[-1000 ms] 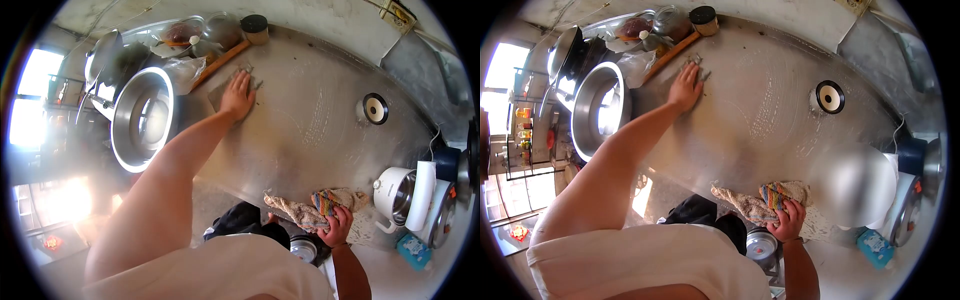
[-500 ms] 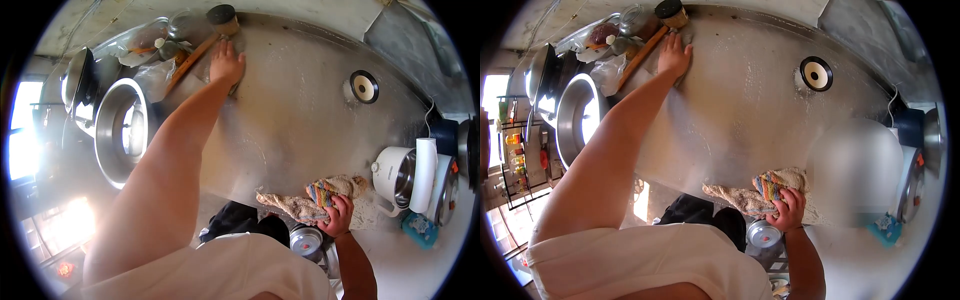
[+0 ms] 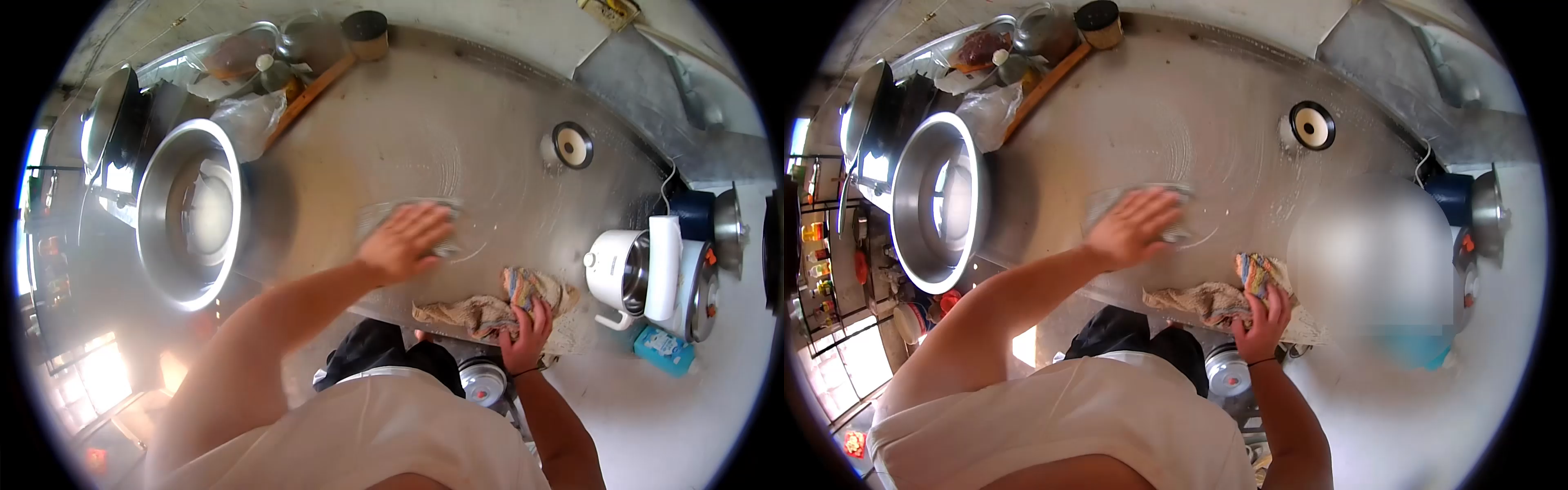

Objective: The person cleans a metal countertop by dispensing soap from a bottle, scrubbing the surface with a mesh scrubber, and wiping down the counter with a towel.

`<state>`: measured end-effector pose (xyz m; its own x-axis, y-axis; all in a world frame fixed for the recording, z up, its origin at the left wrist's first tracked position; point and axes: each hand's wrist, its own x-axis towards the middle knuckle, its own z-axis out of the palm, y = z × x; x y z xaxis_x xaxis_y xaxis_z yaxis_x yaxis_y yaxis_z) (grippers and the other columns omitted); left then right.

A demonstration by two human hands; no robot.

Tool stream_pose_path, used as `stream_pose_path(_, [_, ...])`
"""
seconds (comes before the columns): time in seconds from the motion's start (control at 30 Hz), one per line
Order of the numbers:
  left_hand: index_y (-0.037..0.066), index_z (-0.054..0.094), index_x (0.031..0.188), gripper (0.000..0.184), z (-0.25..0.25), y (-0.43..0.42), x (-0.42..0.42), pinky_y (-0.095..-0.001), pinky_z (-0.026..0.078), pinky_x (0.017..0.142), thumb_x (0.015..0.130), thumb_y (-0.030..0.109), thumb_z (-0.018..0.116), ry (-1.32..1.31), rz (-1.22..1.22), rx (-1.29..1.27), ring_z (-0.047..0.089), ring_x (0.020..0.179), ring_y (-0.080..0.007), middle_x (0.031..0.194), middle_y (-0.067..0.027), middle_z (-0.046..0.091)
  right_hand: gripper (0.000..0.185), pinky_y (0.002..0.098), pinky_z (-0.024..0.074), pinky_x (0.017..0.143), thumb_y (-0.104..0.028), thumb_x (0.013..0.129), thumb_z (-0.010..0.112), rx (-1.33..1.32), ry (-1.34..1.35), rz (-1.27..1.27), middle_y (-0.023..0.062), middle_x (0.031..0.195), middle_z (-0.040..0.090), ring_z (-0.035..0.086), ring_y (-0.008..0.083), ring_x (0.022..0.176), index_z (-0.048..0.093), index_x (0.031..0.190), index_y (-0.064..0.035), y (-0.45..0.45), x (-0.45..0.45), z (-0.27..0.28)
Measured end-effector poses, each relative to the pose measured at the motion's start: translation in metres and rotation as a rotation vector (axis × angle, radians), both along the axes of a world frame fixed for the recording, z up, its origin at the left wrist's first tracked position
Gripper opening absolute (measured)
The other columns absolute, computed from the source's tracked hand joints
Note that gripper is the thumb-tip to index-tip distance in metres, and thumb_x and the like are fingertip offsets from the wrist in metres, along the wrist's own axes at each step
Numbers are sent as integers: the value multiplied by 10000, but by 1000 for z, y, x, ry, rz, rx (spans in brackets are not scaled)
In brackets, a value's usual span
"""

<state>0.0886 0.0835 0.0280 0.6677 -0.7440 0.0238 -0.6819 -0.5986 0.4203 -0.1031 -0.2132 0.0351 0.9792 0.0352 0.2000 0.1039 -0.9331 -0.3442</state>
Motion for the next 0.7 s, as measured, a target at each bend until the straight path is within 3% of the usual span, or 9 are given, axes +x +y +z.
stream_pose_path(0.07, [132,348,1494,648,0,62,0,-457,202,1189,925,331,584,-42,263,64,236,1465,-294,1585,-105,261,474,563,309,1064,-266,786,613,-27,14,73,172,1386,434,380,430,1300,620,1238,-124,3,5,4])
stream_pose_path(0.2, [116,362,1483,617,-12,119,14,-466,223,1171,931,310,559,-161,677,134,244,1456,-324,1571,-119,284,494,567,318,1057,-280,741,642,-50,63,240,140,1368,454,384,405,1318,644,1227,-191,22,47,4])
stream_pose_path(0.27, [114,363,1482,614,-14,118,17,-467,224,1169,933,314,551,-158,681,150,241,1456,-328,1570,-120,288,574,555,323,1058,-218,697,679,-26,31,253,127,1392,463,394,378,1320,629,1268,-235,47,101,0])
stream_pose_path(0.33, [113,364,1482,611,-10,117,13,-467,225,1168,934,317,544,-148,690,184,238,1456,-333,1568,-120,292,598,531,323,1075,-175,730,689,-75,-43,174,116,1428,448,403,367,1311,586,1312,-265,74,169,-7])
stream_pose_path(0.47, [118,371,1481,600,-9,118,17,-468,231,1165,939,317,535,-139,679,206,249,1449,-339,1571,-109,291,574,519,313,1066,-301,829,649,-178,-193,-196,69,1477,390,357,327,1344,506,1384,-330,106,332,-33])
stream_pose_path(0.57, [119,383,1475,587,-10,116,19,-469,242,1159,938,299,539,-119,692,171,267,1440,-345,1567,-106,299,573,528,313,1057,-468,889,570,-187,-92,-521,59,1472,390,344,336,1340,442,1435,-351,120,440,-38])
stream_pose_path(0.67, [118,393,1470,566,-10,122,17,-471,258,1150,942,269,535,-98,691,153,284,1431,-347,1561,-107,312,521,535,314,1052,-543,894,540,-148,30,-608,63,1436,418,361,343,1318,528,1367,-326,137,464,-33])
stream_pose_path(0.7, [118,397,1468,554,-13,118,18,-473,266,1144,947,252,530,-120,693,140,292,1428,-346,1557,-109,320,529,542,311,1060,-570,904,511,-220,-6,-472,59,1453,408,362,346,1324,529,1368,-316,139,457,-34])
